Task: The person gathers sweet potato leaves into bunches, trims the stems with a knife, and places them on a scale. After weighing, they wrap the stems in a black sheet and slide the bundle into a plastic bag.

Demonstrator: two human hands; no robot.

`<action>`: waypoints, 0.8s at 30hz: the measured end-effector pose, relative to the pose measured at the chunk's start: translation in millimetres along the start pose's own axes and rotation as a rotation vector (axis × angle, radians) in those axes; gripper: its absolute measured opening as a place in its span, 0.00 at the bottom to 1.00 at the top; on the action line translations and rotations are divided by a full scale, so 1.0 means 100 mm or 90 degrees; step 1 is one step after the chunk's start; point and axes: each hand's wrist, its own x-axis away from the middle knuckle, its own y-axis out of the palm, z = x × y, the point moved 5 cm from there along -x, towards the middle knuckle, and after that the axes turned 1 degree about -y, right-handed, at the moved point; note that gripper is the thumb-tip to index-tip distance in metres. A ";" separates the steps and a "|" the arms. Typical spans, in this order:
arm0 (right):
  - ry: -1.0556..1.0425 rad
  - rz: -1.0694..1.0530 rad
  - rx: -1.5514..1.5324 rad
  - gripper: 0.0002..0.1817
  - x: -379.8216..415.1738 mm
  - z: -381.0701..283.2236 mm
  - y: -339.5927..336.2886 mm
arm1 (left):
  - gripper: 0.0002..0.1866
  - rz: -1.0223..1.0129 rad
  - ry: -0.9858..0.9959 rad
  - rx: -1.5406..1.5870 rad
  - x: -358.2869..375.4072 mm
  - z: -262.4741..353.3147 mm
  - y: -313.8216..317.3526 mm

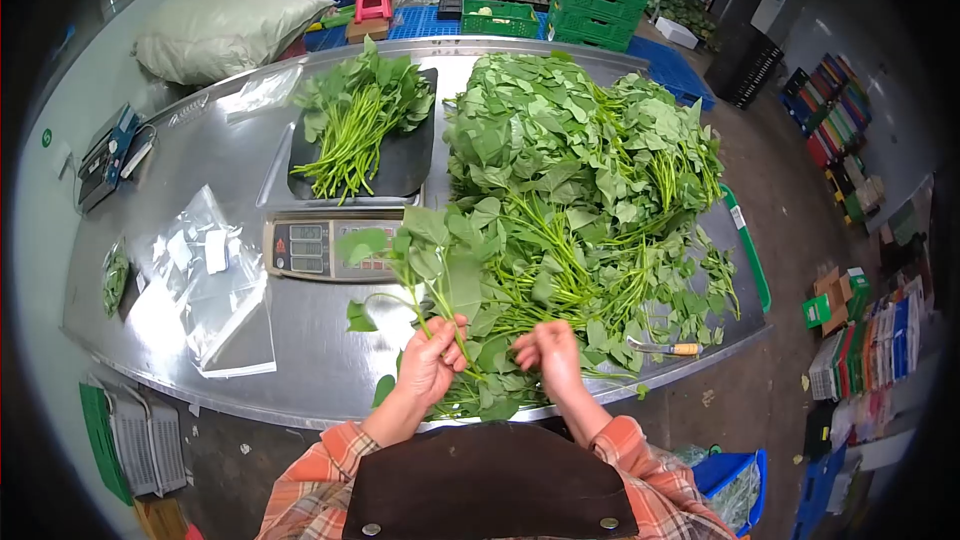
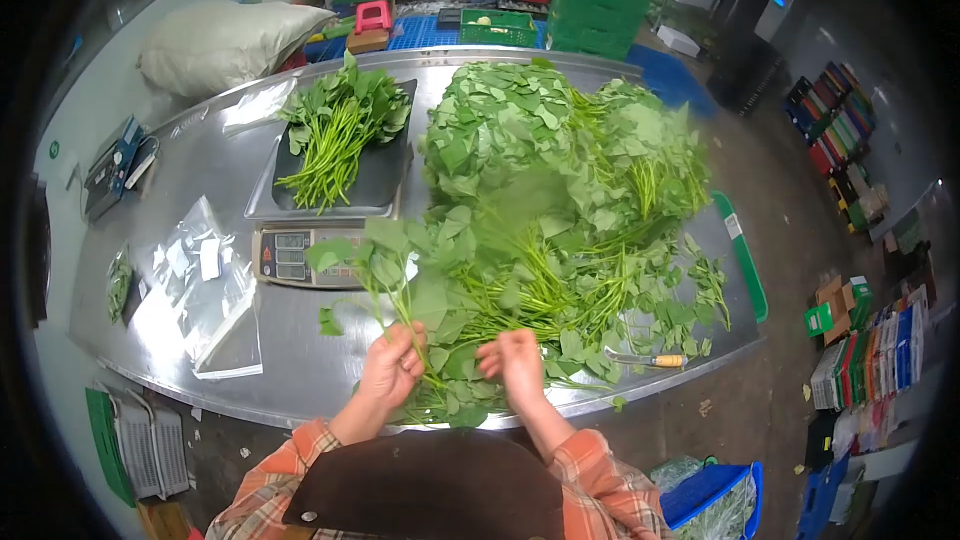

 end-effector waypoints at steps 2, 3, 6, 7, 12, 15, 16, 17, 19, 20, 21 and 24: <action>-0.113 0.017 0.046 0.08 -0.13 -0.09 -0.15 | 0.10 0.023 0.032 -0.105 0.03 0.05 0.03; -0.112 -0.054 0.126 0.08 -0.05 -0.22 -0.02 | 0.10 0.026 0.045 -0.178 0.03 0.04 0.04; -0.170 -0.162 0.289 0.12 0.19 -0.41 0.46 | 0.08 0.037 0.048 -0.335 0.05 -0.06 0.07; -0.215 -0.157 0.360 0.12 0.21 -0.50 0.56 | 0.08 0.037 0.051 -0.370 0.07 -0.07 0.12; -0.317 -0.120 0.292 0.09 0.17 -0.40 0.53 | 0.06 0.011 -0.012 -0.311 0.05 -0.10 0.05; -0.444 -0.176 0.329 0.07 0.38 -0.46 0.52 | 0.07 0.095 -0.003 -0.108 -0.03 -0.01 -0.20; -0.503 -0.206 0.366 0.07 0.47 -0.47 0.54 | 0.06 0.123 0.015 -0.055 -0.09 0.02 -0.34; -0.470 -0.280 0.408 0.07 0.54 -0.47 0.59 | 0.06 0.168 0.056 -0.025 -0.17 0.09 -0.51; -0.500 -0.433 0.484 0.11 0.67 -0.31 0.59 | 0.05 0.259 0.142 0.037 -0.31 0.29 -0.78; -0.514 -0.515 0.522 0.14 0.71 -0.26 0.59 | 0.06 0.296 0.224 0.048 -0.31 0.47 -0.77; -0.584 -0.481 0.533 0.16 0.73 -0.50 0.64 | 0.06 0.280 0.311 -0.033 -0.27 0.62 -0.66; -0.524 -0.174 0.592 0.14 0.06 -0.61 0.21 | 0.07 0.194 0.388 -0.136 -0.04 0.91 -0.14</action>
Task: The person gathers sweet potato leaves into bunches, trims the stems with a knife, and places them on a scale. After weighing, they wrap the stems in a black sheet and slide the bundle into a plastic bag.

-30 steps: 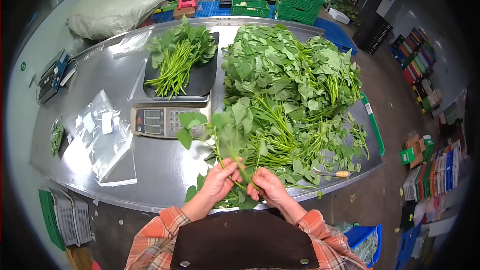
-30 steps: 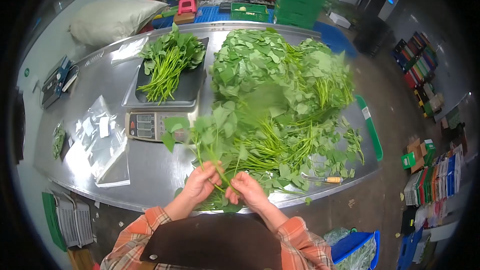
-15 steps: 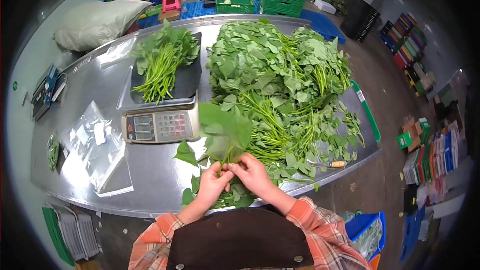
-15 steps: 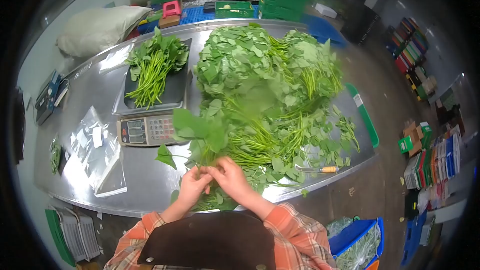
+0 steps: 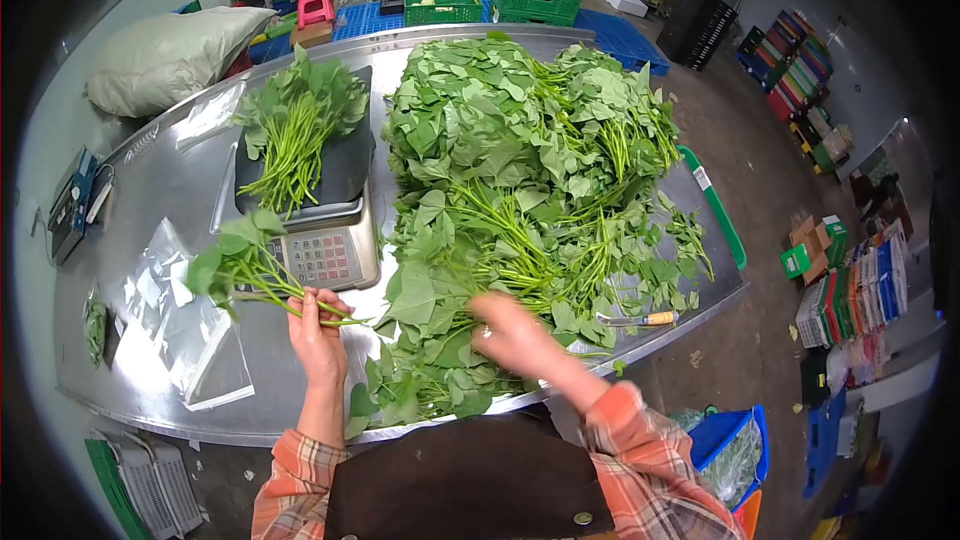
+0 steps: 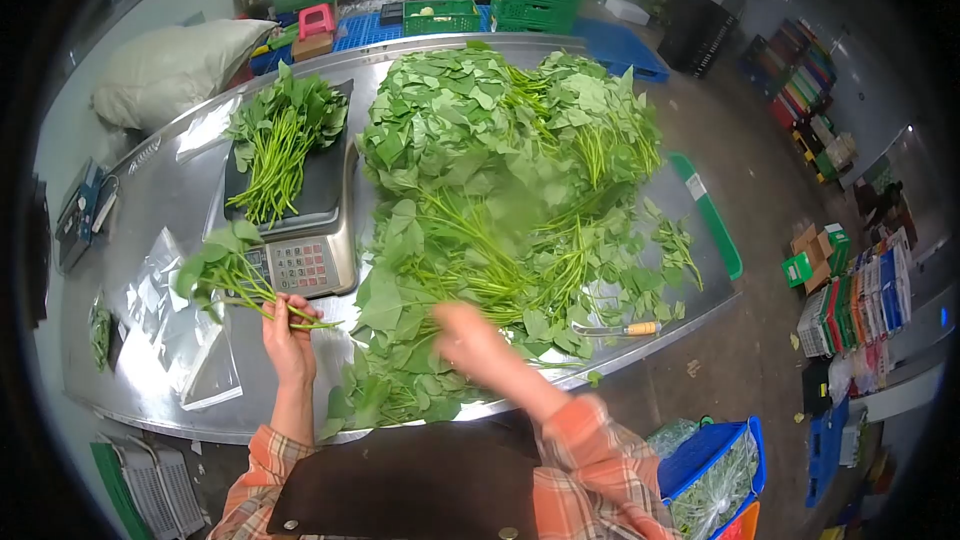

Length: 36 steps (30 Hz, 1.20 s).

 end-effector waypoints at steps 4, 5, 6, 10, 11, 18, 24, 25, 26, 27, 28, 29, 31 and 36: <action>0.256 0.070 0.396 0.11 -0.40 1.17 -0.35 | 0.09 -0.198 -0.326 0.243 0.12 -0.27 0.13; 0.355 -0.035 0.418 0.09 -0.47 1.27 -0.38 | 0.10 -0.215 -0.372 0.238 0.19 -0.36 0.14; 0.453 -0.141 0.437 0.07 -0.49 1.36 -0.40 | 0.11 -0.232 -0.417 0.233 0.30 -0.46 0.19; 0.113 -0.020 0.371 0.06 -0.39 0.99 -0.48 | 0.15 -0.226 -0.453 0.202 0.54 -0.58 0.29; 0.105 0.015 0.350 0.06 -0.33 0.77 -0.51 | 0.16 -0.222 -0.440 0.180 0.54 -0.60 0.31; 0.000 0.044 0.157 0.09 -0.07 -0.59 -0.35 | 0.19 -0.221 -0.341 0.015 0.65 -0.64 0.62; 0.301 -0.112 -0.303 0.17 0.12 -0.38 0.19 | 0.12 -0.163 -0.403 0.083 0.64 -0.60 0.43; 0.376 -0.037 -0.350 0.20 0.15 -0.28 0.22 | 0.10 -0.154 -0.407 0.088 0.63 -0.55 0.41; 0.341 -0.019 -0.264 0.20 0.11 -0.19 0.22 | 0.10 -0.179 -0.404 0.080 0.62 -0.49 0.40; 0.367 -0.104 -0.369 0.19 0.11 -0.09 0.37 | 0.10 -0.205 -0.400 0.072 0.61 -0.45 0.38; 0.392 -0.191 -0.472 0.17 0.12 -0.04 0.51 | 0.10 -0.230 -0.398 0.065 0.62 -0.42 0.37; 0.381 -0.182 -0.560 0.17 0.11 -0.04 0.59 | 0.09 -0.249 -0.413 0.045 0.64 -0.45 0.36; 0.355 -0.161 -0.731 0.18 0.07 -0.10 0.73 | 0.10 -0.225 -0.407 0.028 0.67 -0.47 0.31; 0.359 0.060 -0.997 0.12 -0.01 -0.33 0.44 | 0.11 -0.016 -0.349 0.143 0.31 -0.60 -0.19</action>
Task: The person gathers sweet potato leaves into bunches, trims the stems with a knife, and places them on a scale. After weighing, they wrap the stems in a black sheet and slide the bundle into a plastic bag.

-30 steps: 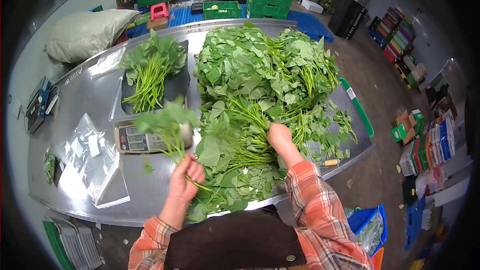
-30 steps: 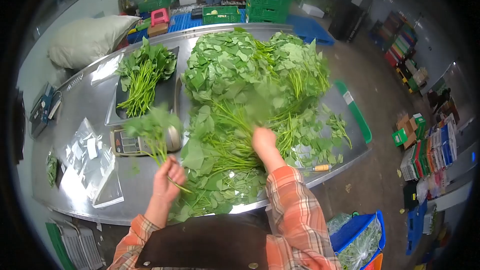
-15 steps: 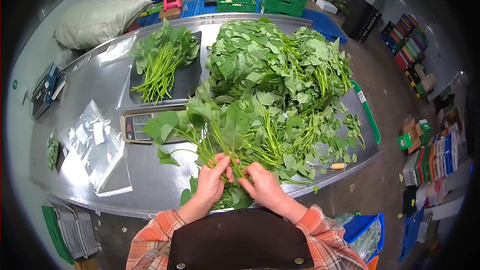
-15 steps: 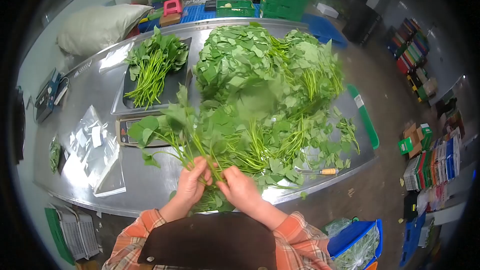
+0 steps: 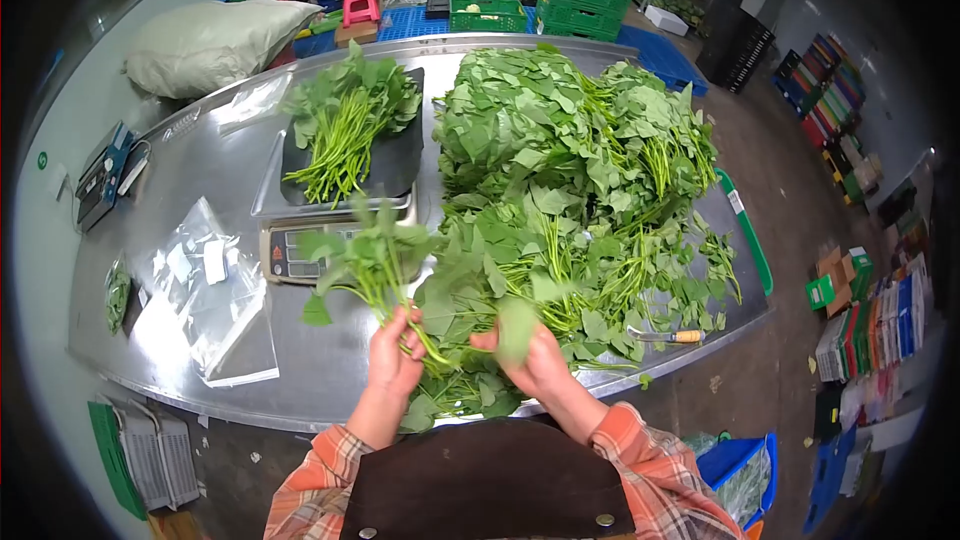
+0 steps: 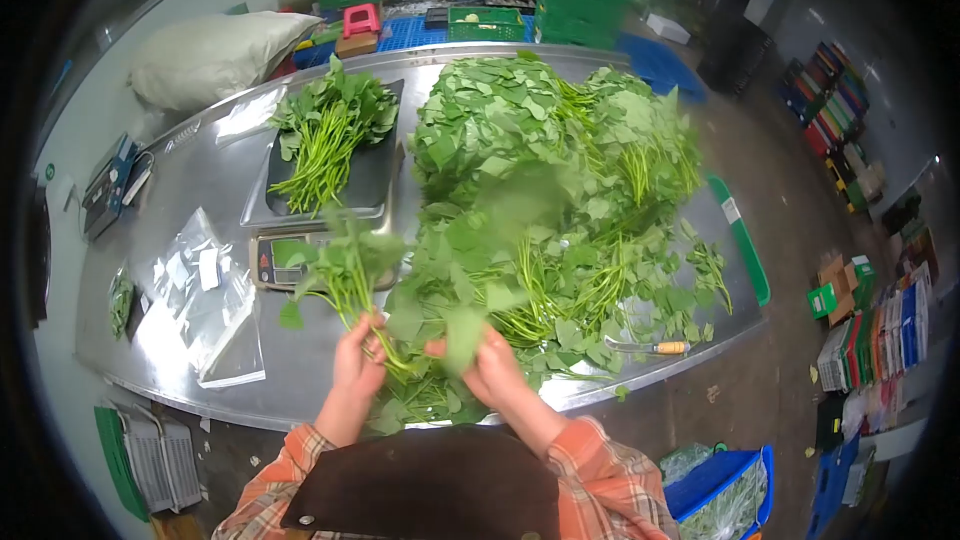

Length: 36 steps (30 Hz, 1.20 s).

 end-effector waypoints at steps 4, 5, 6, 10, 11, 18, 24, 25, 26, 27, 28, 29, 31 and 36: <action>0.080 -0.125 0.055 0.12 0.37 -0.12 0.12 | 0.10 0.051 0.097 0.065 -0.38 0.41 -0.57; 0.082 -0.131 0.114 0.12 0.43 -0.15 0.13 | 0.09 0.063 0.113 0.022 -0.30 0.52 -0.46; 0.080 -0.134 0.171 0.12 0.44 -0.16 0.14 | 0.10 0.057 0.122 -0.036 -0.19 0.57 -0.29; -0.029 -0.052 0.629 0.13 0.09 -0.08 0.05 | 0.11 -0.010 0.087 -0.240 0.21 0.34 0.33; -0.026 -0.062 0.568 0.14 0.01 -0.01 0.08 | 0.10 -0.046 0.065 -0.285 0.28 0.25 0.40; -0.014 0.050 0.272 0.13 -0.12 0.12 0.05 | 0.10 -0.006 -0.002 -0.255 0.36 -0.12 0.38; -0.052 -0.127 0.476 0.12 0.32 -0.09 0.25 | 0.11 0.072 0.081 -0.019 -0.16 0.37 -0.13; -0.039 -0.116 0.366 0.12 0.32 -0.13 0.15 | 0.13 0.028 0.061 -0.046 -0.15 0.46 -0.17; -0.025 -0.100 0.256 0.13 0.32 -0.14 0.00 | 0.13 -0.016 0.030 -0.058 -0.09 0.50 -0.11; -0.010 -0.079 0.146 0.14 0.32 -0.12 -0.13 | 0.14 -0.060 -0.005 -0.071 0.00 0.53 -0.04; 0.056 -0.019 0.097 0.16 0.27 -0.06 -0.26 | 0.14 -0.106 -0.043 -0.082 0.09 0.54 0.05; 0.139 -0.015 0.163 0.18 0.22 0.03 -0.32 | 0.14 -0.157 -0.059 -0.099 0.18 0.52 0.17; 0.286 -0.034 0.190 0.21 0.15 0.27 -0.32 | 0.14 -0.232 -0.101 -0.141 0.34 0.43 0.40; 0.274 -0.211 0.240 0.20 0.02 0.57 0.04 | 0.13 -0.254 -0.101 -0.355 0.47 0.21 0.61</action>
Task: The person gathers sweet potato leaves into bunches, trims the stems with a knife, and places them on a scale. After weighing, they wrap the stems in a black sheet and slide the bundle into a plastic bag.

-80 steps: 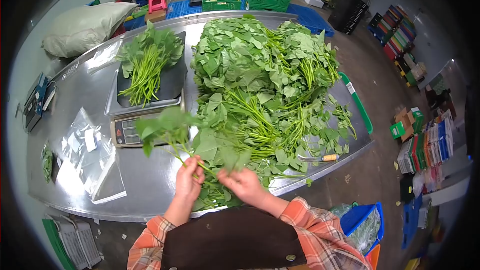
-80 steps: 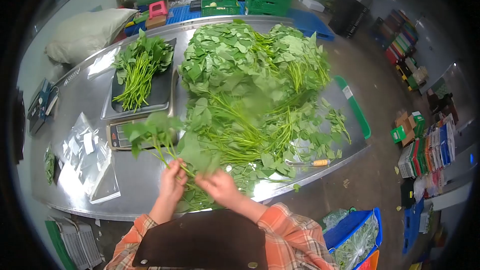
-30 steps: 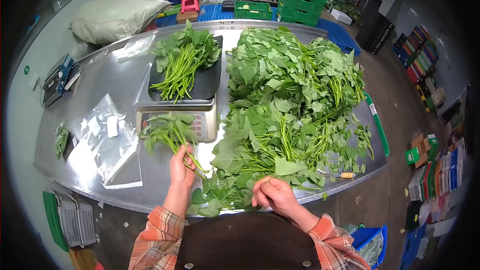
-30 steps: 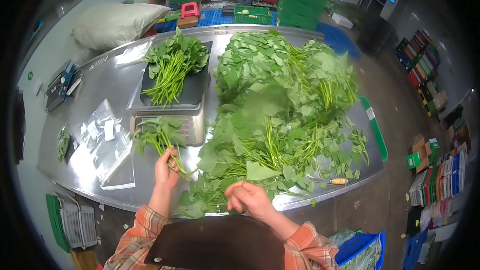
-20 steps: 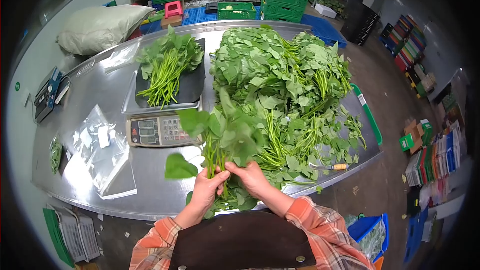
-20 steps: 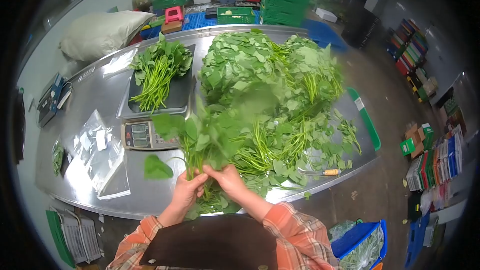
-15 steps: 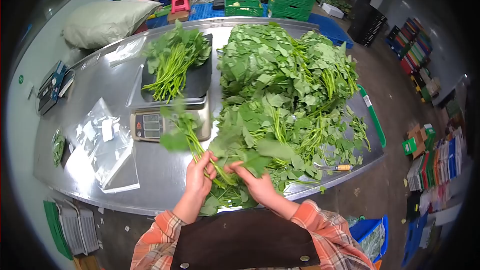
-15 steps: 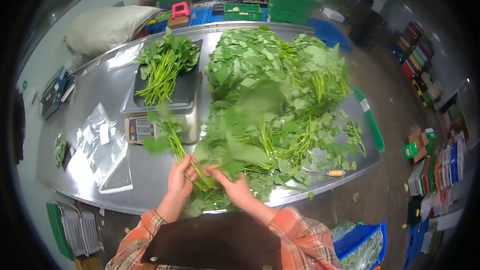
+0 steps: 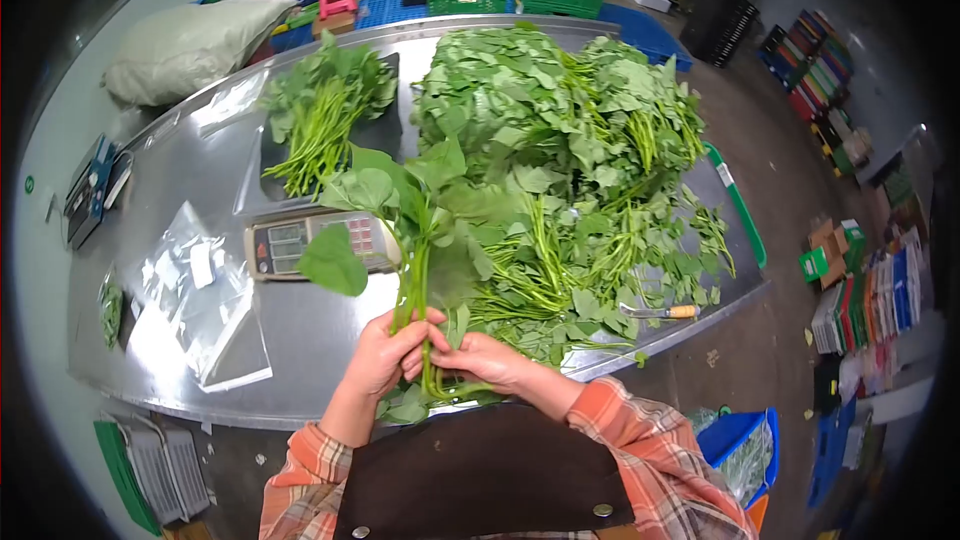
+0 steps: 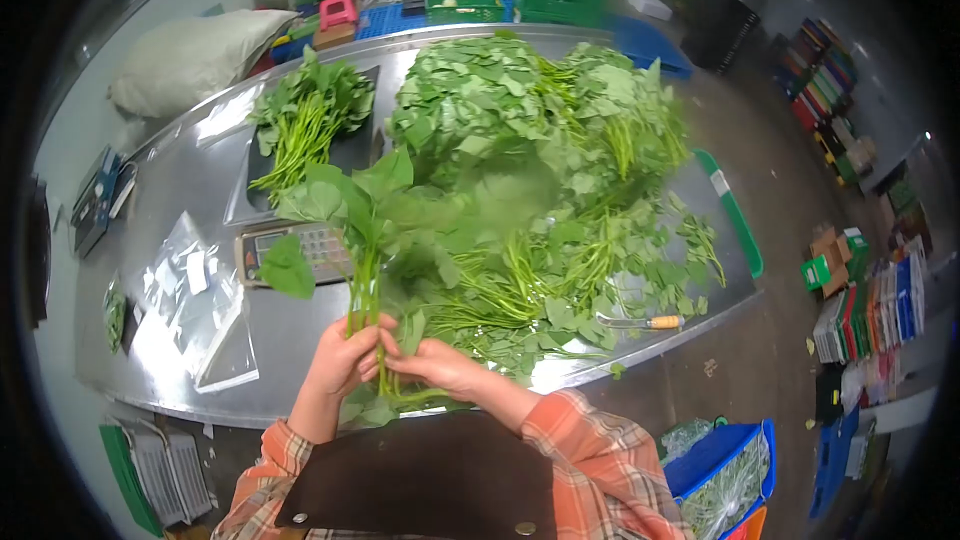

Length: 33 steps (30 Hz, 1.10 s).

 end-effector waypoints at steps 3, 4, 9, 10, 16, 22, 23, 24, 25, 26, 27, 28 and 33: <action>-0.133 0.169 -0.251 0.17 0.04 -0.21 -0.09 | 0.12 0.083 0.039 -0.006 0.00 -0.03 -0.20; -0.174 0.119 -0.307 0.15 0.06 -0.24 -0.14 | 0.12 0.112 0.062 0.002 -0.01 -0.06 -0.29; -0.187 0.182 -0.328 0.11 0.17 -0.39 -0.21 | 0.12 0.075 0.038 0.088 -0.05 -0.29 -0.36; -0.168 0.253 -0.272 0.10 0.17 -0.38 -0.22 | 0.12 0.067 0.053 0.102 -0.06 -0.29 -0.34; -0.226 -0.041 -0.497 0.14 0.39 -0.23 -0.51 | 0.11 0.233 0.291 0.271 0.01 -0.01 -0.85; -0.159 0.194 0.731 0.18 0.67 -1.07 -0.33 | 0.11 0.253 0.310 0.096 0.00 0.22 -0.85; -0.175 0.338 0.541 0.19 0.72 -1.17 -0.67 | 0.10 0.236 0.318 0.073 -0.02 0.24 -0.75; -0.188 0.475 0.346 0.21 0.77 -1.15 -1.06 | 0.10 0.201 0.300 0.133 -0.02 0.22 -0.67; -0.147 0.558 0.568 0.22 0.78 -1.08 -1.31 | 0.09 0.161 0.280 0.191 -0.01 0.21 -0.58; -0.100 0.639 0.791 0.23 0.78 -1.01 -1.57 | 0.09 0.116 0.257 0.249 -0.03 0.17 -0.49; -0.042 0.716 1.016 0.23 0.79 -0.97 -1.76 | 0.07 0.088 0.231 0.293 -0.05 0.07 -0.44; 0.065 0.615 0.947 0.22 0.76 -0.77 -1.91 | 0.07 0.016 0.173 0.338 -0.06 -0.11 -0.38; -0.184 0.680 0.518 0.15 0.96 -0.78 -1.92 | 0.10 -0.057 0.060 0.414 -0.01 -0.34 -0.15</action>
